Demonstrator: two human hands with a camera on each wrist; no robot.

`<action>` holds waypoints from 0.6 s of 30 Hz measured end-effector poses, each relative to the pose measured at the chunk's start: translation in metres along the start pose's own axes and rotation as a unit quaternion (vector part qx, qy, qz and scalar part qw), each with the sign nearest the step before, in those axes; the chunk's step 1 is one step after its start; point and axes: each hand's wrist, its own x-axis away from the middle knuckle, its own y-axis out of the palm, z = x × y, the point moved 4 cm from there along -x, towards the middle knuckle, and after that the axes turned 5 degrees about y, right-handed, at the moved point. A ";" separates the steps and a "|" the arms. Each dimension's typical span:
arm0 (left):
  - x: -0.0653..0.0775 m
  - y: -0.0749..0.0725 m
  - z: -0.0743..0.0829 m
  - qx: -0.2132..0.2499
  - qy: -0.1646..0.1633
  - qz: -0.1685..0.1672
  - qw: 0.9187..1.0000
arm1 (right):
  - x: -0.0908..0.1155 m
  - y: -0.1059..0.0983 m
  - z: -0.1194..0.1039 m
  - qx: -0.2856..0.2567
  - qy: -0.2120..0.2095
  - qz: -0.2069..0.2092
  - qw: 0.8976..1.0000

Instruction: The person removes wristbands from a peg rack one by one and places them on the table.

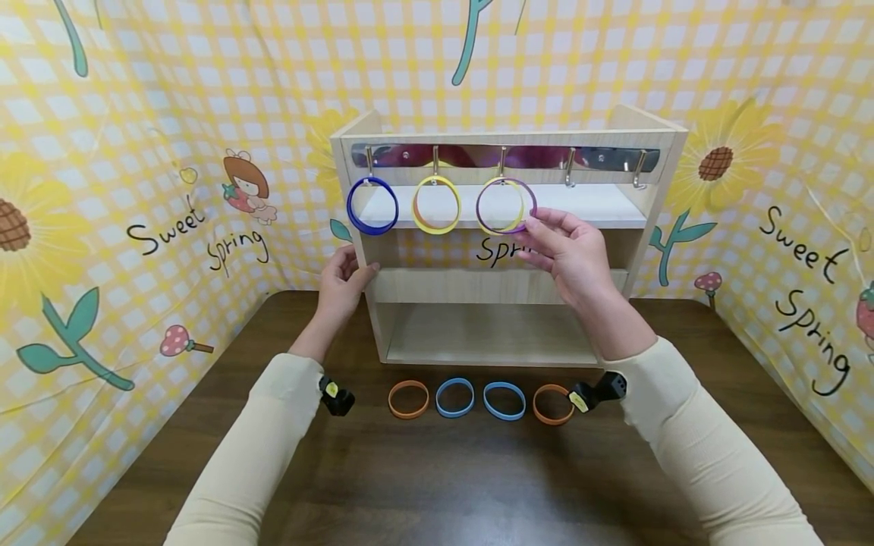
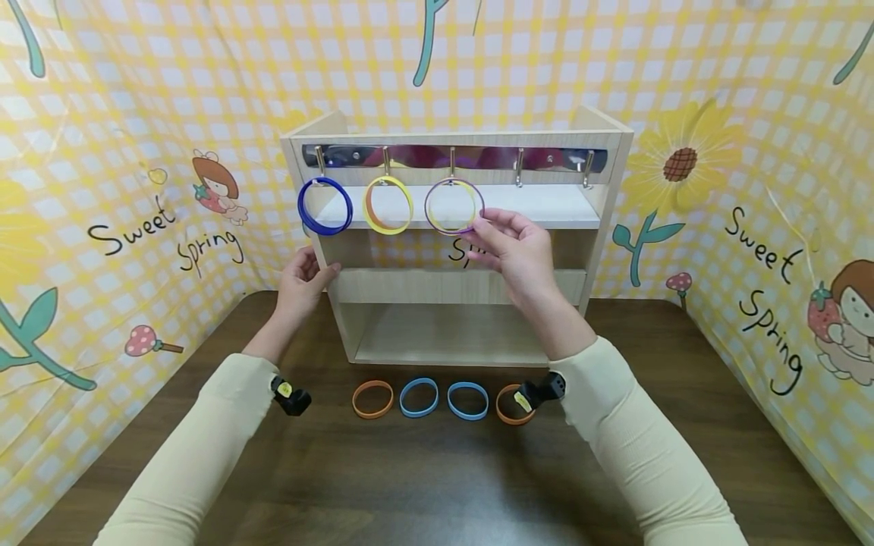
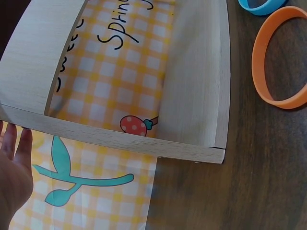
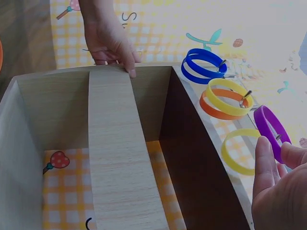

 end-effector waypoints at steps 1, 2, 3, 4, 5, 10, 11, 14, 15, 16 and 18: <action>0.000 0.000 0.000 -0.001 0.000 0.000 1.000 | 0.001 0.000 -0.001 -0.003 0.000 0.001 1.000; 0.000 -0.001 -0.001 0.000 -0.001 0.000 1.000 | 0.001 0.001 -0.002 -0.004 0.000 0.002 1.000; 0.000 -0.001 -0.001 -0.001 -0.002 0.000 1.000 | 0.002 0.001 -0.003 -0.005 -0.001 0.000 1.000; 0.000 -0.001 -0.001 -0.001 -0.002 -0.001 1.000 | 0.003 0.001 -0.004 -0.006 -0.001 -0.001 1.000; 0.000 -0.001 -0.001 -0.001 -0.003 -0.001 1.000 | 0.004 0.002 -0.005 -0.007 -0.001 -0.002 1.000; 0.000 0.000 -0.002 0.000 -0.004 -0.002 1.000 | 0.010 -0.001 -0.010 -0.012 0.000 -0.018 1.000; 0.000 0.000 -0.002 -0.001 -0.004 -0.003 1.000 | 0.011 -0.002 -0.011 -0.008 0.000 -0.019 1.000; 0.000 0.000 -0.001 -0.004 -0.004 -0.005 1.000 | 0.016 -0.007 -0.013 0.001 -0.002 -0.027 1.000; 0.000 0.000 -0.001 -0.005 -0.004 -0.005 1.000 | 0.018 -0.010 -0.013 0.005 -0.002 -0.028 1.000; 0.000 0.000 -0.001 -0.007 -0.004 -0.006 1.000 | 0.019 -0.012 -0.013 0.011 -0.002 -0.027 1.000; -0.001 0.000 0.000 -0.010 -0.004 -0.006 1.000 | 0.022 -0.018 -0.013 0.020 0.000 -0.025 0.999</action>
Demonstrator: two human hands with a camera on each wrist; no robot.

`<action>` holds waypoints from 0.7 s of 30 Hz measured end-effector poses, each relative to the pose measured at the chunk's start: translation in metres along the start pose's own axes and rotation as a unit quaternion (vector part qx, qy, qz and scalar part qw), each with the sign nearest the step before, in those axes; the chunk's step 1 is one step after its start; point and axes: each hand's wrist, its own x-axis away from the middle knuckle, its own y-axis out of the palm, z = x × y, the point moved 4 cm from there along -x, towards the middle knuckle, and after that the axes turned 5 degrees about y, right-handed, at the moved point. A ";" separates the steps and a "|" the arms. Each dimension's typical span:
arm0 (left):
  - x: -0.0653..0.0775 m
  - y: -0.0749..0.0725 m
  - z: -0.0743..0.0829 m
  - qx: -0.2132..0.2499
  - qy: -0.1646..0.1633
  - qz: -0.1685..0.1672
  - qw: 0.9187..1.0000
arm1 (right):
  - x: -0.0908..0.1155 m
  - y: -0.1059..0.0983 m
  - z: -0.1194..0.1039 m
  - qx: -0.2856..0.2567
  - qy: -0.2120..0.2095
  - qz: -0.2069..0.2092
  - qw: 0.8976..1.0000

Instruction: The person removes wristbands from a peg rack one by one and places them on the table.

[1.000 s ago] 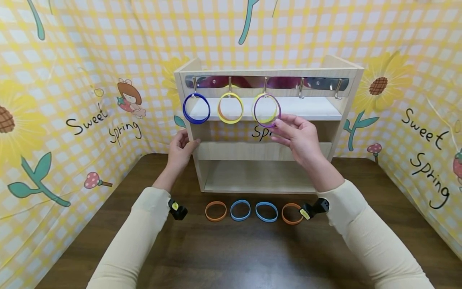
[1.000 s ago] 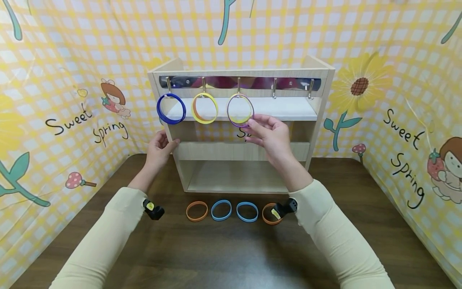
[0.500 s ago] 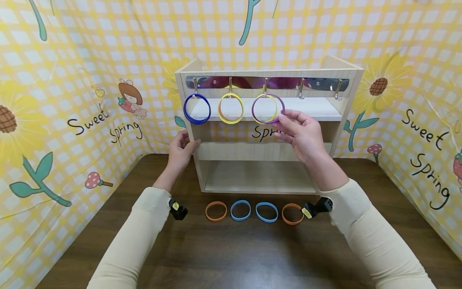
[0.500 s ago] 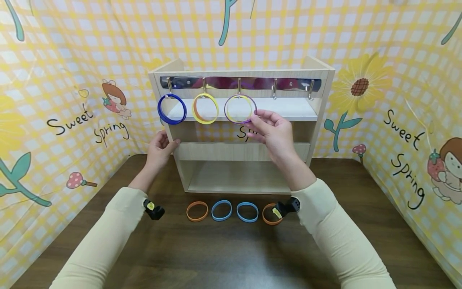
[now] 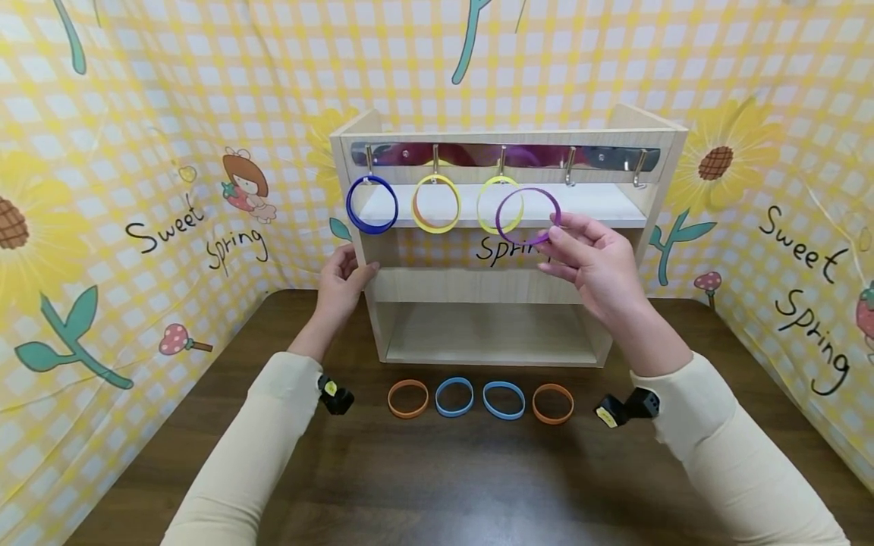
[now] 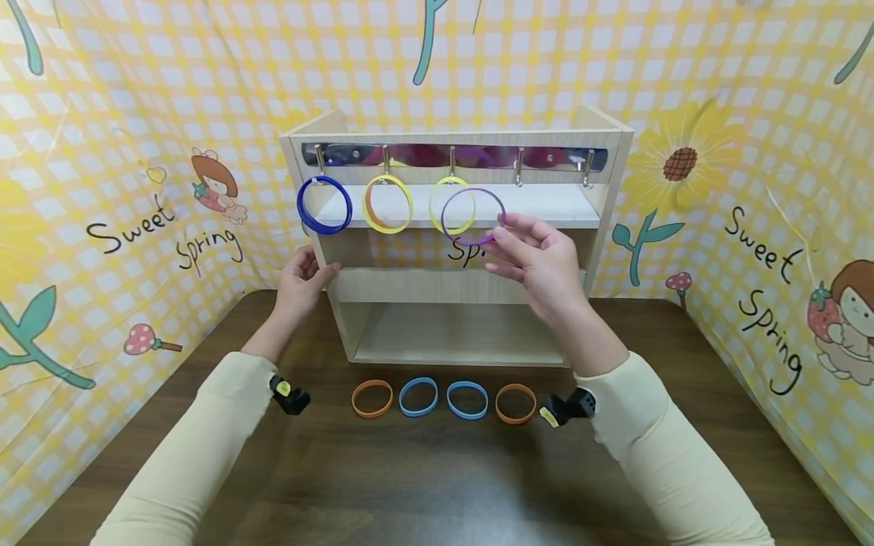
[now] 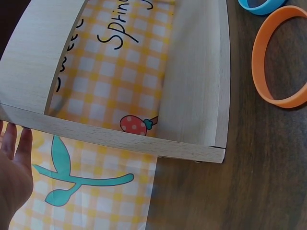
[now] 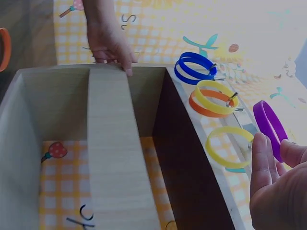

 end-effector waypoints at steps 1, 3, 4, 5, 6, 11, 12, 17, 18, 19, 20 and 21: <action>0.000 0.000 0.000 0.000 0.000 0.001 1.000 | 0.002 -0.004 0.001 0.003 0.003 0.002 1.000; 0.000 0.000 0.000 0.002 0.001 0.002 1.000 | 0.006 -0.011 0.003 0.013 0.008 0.005 1.000; 0.000 0.000 0.000 0.003 0.002 0.003 1.000 | 0.007 -0.015 0.004 0.018 0.012 0.006 1.000; 0.000 0.000 0.000 0.005 0.004 0.004 1.000 | 0.010 -0.019 0.005 0.019 0.015 0.004 1.000; 0.000 0.000 0.000 0.009 0.007 0.006 1.000 | 0.012 -0.023 0.007 0.021 0.019 0.002 1.000; 0.000 0.000 0.000 0.019 0.022 0.003 1.000 | 0.023 -0.040 0.015 0.041 0.038 -0.009 0.998; 0.000 0.001 -0.001 0.020 0.023 0.002 1.000 | 0.025 -0.044 0.017 0.047 0.042 -0.011 0.998; 0.001 0.001 -0.001 0.017 0.015 0.001 1.000 | 0.035 -0.061 0.027 0.065 0.064 -0.017 0.996; 0.001 0.000 -0.001 0.017 0.013 0.002 1.000 | 0.036 -0.064 0.029 0.066 0.067 -0.018 0.995; 0.001 0.000 -0.001 0.017 0.012 0.002 1.000 | 0.038 -0.067 0.030 0.066 0.071 -0.019 0.995; 0.000 0.000 -0.001 0.018 0.011 0.003 1.000 | 0.039 -0.070 0.031 0.068 0.075 -0.018 0.995; 0.000 0.000 -0.001 0.019 0.010 0.004 1.000 | 0.041 -0.073 0.033 0.070 0.078 -0.018 0.994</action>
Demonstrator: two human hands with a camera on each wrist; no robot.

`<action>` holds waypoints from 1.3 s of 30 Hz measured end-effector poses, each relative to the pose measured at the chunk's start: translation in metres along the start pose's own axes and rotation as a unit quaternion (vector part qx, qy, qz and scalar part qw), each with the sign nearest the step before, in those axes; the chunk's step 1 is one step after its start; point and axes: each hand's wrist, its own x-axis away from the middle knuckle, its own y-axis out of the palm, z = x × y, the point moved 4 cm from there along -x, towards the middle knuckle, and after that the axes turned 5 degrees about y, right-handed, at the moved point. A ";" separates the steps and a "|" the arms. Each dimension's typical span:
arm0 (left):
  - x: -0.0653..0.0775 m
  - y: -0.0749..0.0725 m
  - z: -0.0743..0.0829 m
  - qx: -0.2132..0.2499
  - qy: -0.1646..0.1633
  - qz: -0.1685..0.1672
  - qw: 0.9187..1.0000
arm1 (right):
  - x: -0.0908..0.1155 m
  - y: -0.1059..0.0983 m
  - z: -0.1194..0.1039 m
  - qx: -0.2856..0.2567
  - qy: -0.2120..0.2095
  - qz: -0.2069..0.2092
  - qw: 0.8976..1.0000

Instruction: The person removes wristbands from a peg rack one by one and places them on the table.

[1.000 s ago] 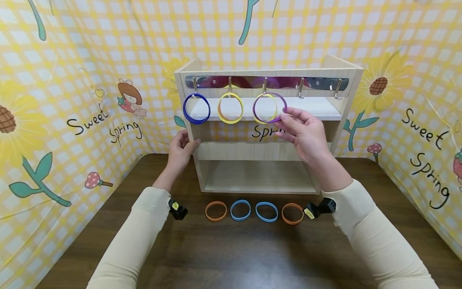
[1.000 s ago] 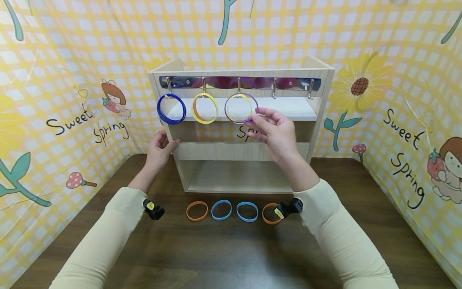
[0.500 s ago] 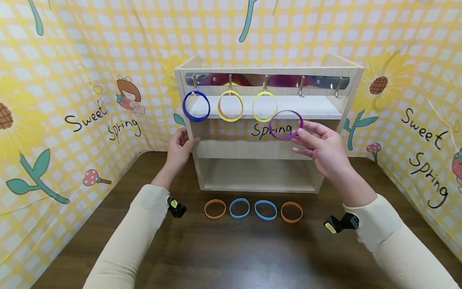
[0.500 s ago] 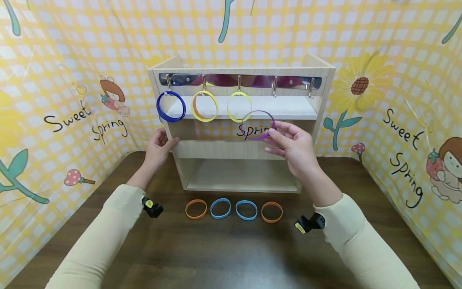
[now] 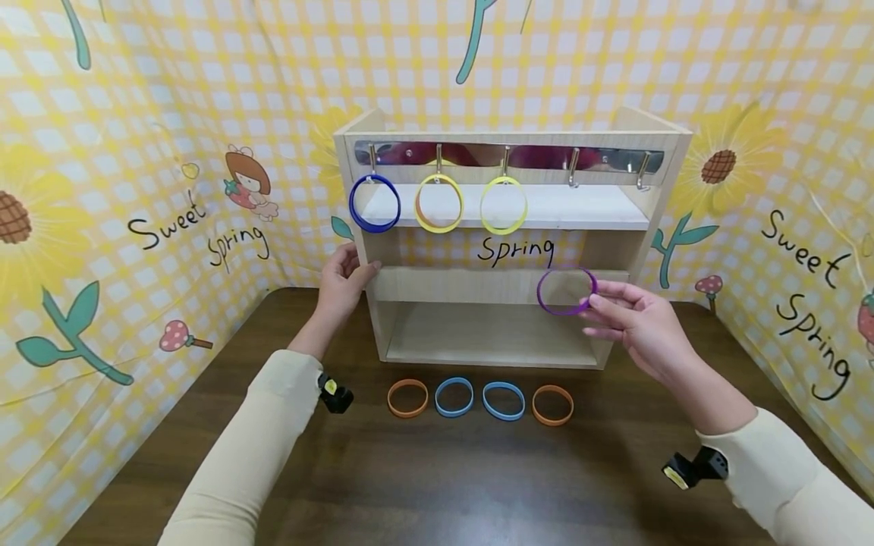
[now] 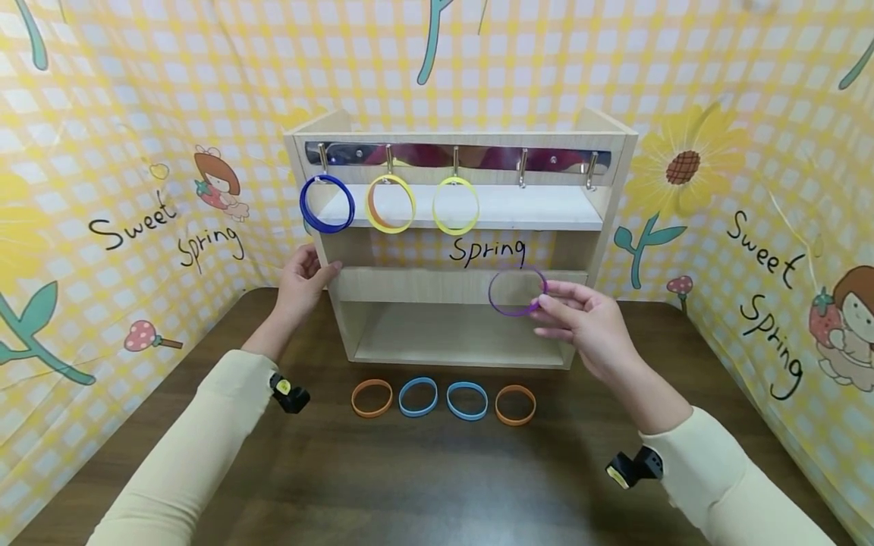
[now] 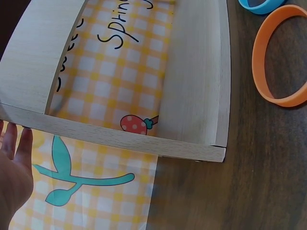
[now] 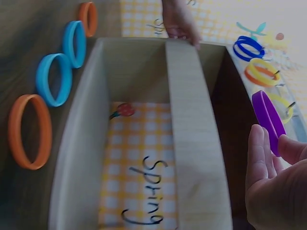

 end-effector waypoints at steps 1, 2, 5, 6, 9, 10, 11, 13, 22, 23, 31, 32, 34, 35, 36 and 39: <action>0.000 0.000 0.000 0.000 0.000 0.000 1.000 | 0.001 -0.003 0.002 0.003 0.005 0.001 1.000; 0.000 0.000 0.000 0.000 -0.002 0.000 1.000 | 0.003 -0.006 0.005 0.007 0.009 0.002 1.000; 0.000 0.000 -0.001 -0.002 -0.004 -0.003 1.000 | 0.009 -0.016 0.013 0.023 0.016 0.004 1.000; 0.000 0.000 0.000 -0.002 -0.004 -0.005 1.000 | 0.011 -0.020 0.016 0.026 0.018 0.003 0.999; 0.000 -0.001 0.000 -0.002 -0.007 -0.006 1.000 | 0.014 -0.029 0.026 0.038 0.023 -0.002 0.999; 0.000 -0.001 0.000 -0.002 -0.008 -0.005 1.000 | 0.016 -0.032 0.030 0.040 0.025 -0.003 0.999; -0.001 -0.002 0.001 -0.001 -0.009 -0.005 1.000 | 0.017 -0.036 0.033 0.042 0.029 -0.005 0.999; -0.001 -0.001 0.001 -0.001 -0.011 -0.005 1.000 | 0.019 -0.041 0.040 0.048 0.036 -0.008 0.998; 0.000 -0.001 0.000 -0.004 -0.013 -0.005 1.000 | 0.034 -0.066 0.075 0.091 0.106 0.002 0.990; 0.000 -0.001 0.000 -0.003 -0.014 -0.005 1.000 | 0.035 -0.069 0.078 0.096 0.111 0.002 0.989; 0.000 0.000 0.001 0.003 -0.008 -0.008 1.000 | 0.039 -0.087 0.095 0.099 0.135 0.010 0.986; 0.000 0.000 0.001 0.003 -0.009 -0.009 1.000 | 0.039 -0.089 0.096 0.097 0.138 0.010 0.986; 0.000 0.000 0.001 0.002 -0.011 -0.009 1.000 | 0.040 -0.095 0.099 0.097 0.144 0.010 0.985; 0.000 0.000 0.000 0.002 -0.012 -0.009 1.000 | 0.040 -0.097 0.100 0.096 0.147 0.011 0.984; 0.000 0.000 0.000 0.002 -0.012 -0.009 1.000 | 0.040 -0.100 0.101 0.097 0.151 0.010 0.984; 0.000 0.000 0.000 0.004 -0.009 -0.009 1.000 | 0.041 -0.107 0.106 0.102 0.162 0.008 0.981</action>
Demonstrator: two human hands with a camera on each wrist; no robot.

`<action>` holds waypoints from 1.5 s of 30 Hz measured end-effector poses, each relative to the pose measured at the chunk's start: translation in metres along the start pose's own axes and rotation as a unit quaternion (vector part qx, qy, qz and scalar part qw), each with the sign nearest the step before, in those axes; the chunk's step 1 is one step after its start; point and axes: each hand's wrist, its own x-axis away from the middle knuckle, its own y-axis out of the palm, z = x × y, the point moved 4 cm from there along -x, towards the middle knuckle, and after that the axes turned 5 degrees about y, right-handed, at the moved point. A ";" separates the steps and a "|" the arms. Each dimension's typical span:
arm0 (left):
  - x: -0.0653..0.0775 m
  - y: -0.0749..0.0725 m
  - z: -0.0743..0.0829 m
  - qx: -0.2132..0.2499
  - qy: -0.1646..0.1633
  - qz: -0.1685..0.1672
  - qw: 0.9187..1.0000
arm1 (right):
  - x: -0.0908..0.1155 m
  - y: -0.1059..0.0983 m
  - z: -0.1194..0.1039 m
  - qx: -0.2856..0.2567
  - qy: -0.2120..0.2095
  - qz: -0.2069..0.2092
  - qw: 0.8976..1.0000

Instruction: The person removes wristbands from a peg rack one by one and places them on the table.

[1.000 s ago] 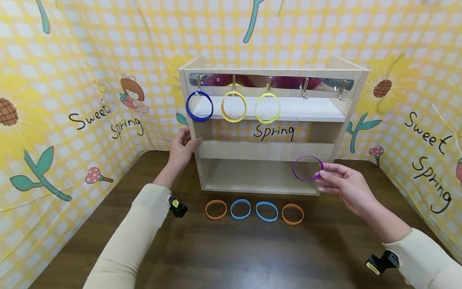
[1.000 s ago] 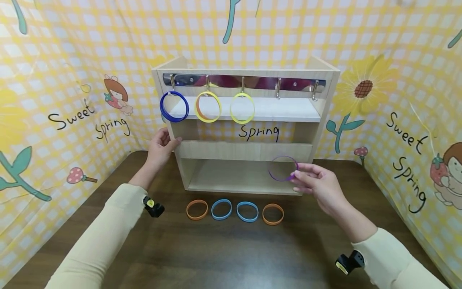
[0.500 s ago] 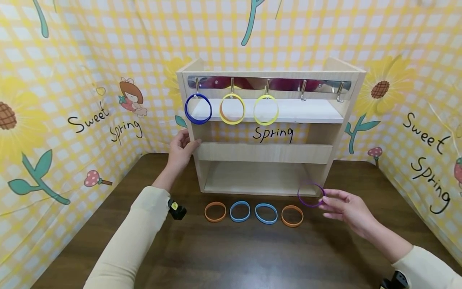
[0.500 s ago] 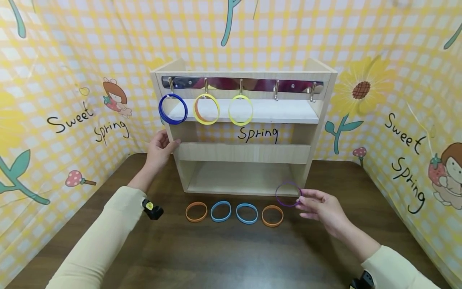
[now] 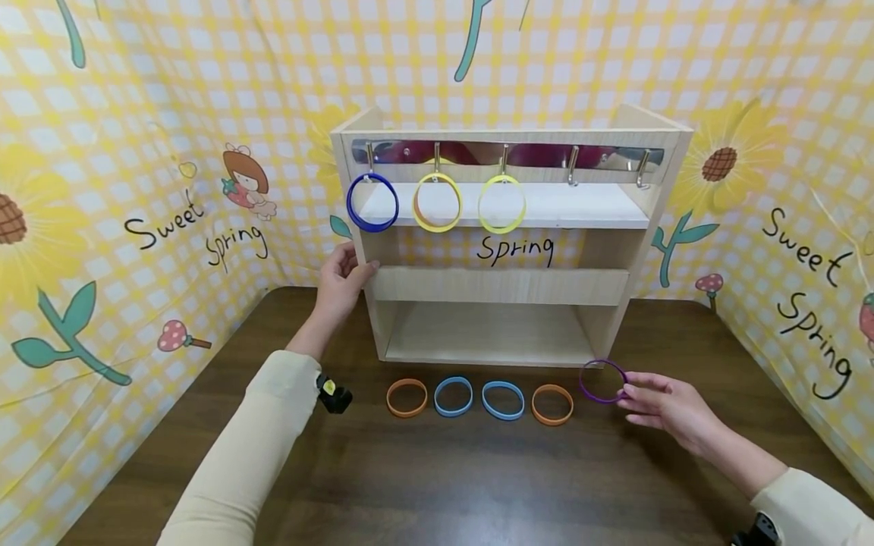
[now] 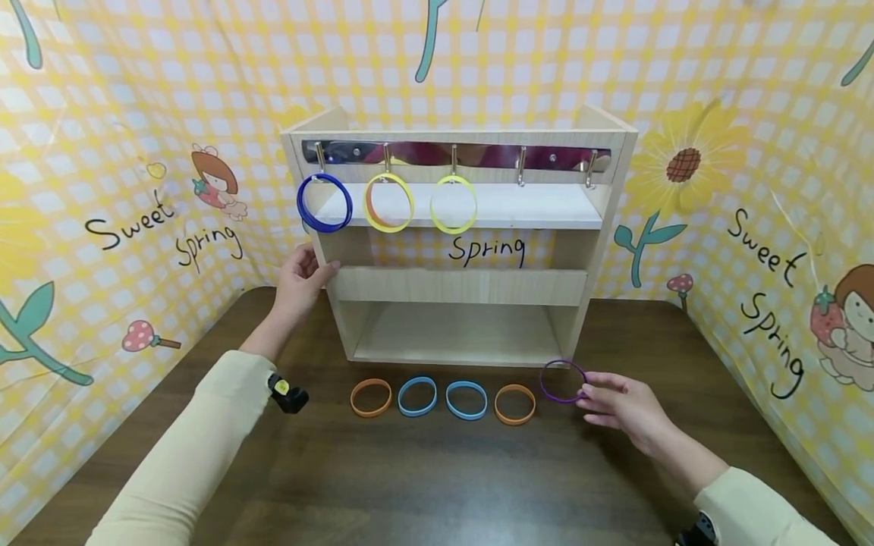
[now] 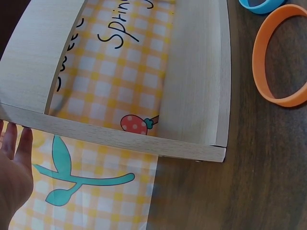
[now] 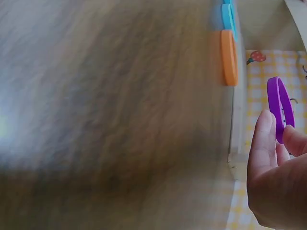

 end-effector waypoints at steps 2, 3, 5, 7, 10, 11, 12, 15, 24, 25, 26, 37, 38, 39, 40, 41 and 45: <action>0.000 0.000 0.000 0.001 0.004 0.003 1.000 | 0.000 -0.003 0.004 0.008 0.009 -0.003 1.000; 0.000 0.000 0.001 0.002 0.005 0.004 1.000 | -0.001 -0.004 0.006 0.012 0.012 -0.004 1.000; -0.001 -0.001 0.001 0.001 0.009 0.006 1.000 | -0.001 -0.006 0.009 0.016 0.020 -0.006 1.000; -0.001 -0.001 0.002 0.002 0.011 0.007 1.000 | -0.001 -0.008 0.012 0.015 0.025 -0.008 1.000; -0.001 -0.001 0.003 0.001 0.014 0.006 1.000 | -0.002 -0.009 0.015 0.013 0.029 -0.014 0.999; -0.001 -0.001 0.003 0.001 0.015 0.004 1.000 | -0.002 -0.010 0.016 0.012 0.030 -0.016 0.999; -0.001 -0.001 0.003 0.001 0.016 0.003 1.000 | -0.002 -0.010 0.016 0.014 0.031 -0.020 0.999; -0.001 -0.001 0.004 0.002 0.016 0.001 1.000 | -0.002 -0.011 0.018 0.016 0.034 -0.031 0.999; -0.001 -0.001 0.002 -0.004 0.005 0.005 1.000 | -0.003 -0.013 0.027 0.017 0.050 -0.049 0.997; -0.001 -0.001 0.002 -0.004 0.003 0.006 1.000 | -0.004 -0.013 0.028 0.016 0.050 -0.051 0.997; -0.001 -0.001 0.002 -0.004 0.001 0.006 1.000 | -0.004 -0.013 0.029 0.014 0.051 -0.052 0.997; -0.003 -0.001 -0.001 0.005 0.007 0.004 1.000 | -0.005 -0.009 0.029 0.063 0.052 -0.001 0.997; -0.002 -0.001 -0.001 0.005 0.008 0.004 1.000 | -0.005 -0.008 0.029 0.069 0.053 0.006 0.996; -0.002 -0.001 0.000 0.004 0.009 0.004 1.000 | -0.005 -0.008 0.029 0.074 0.052 0.010 0.996; -0.002 -0.001 0.000 0.003 0.009 0.004 1.000 | -0.005 -0.008 0.029 0.079 0.051 0.014 0.995; -0.002 -0.001 0.000 0.003 0.009 0.004 1.000 | -0.005 -0.007 0.029 0.082 0.051 0.017 0.995; -0.001 -0.001 0.001 0.002 0.009 0.004 1.000 | -0.004 -0.006 0.029 0.093 0.048 0.032 0.994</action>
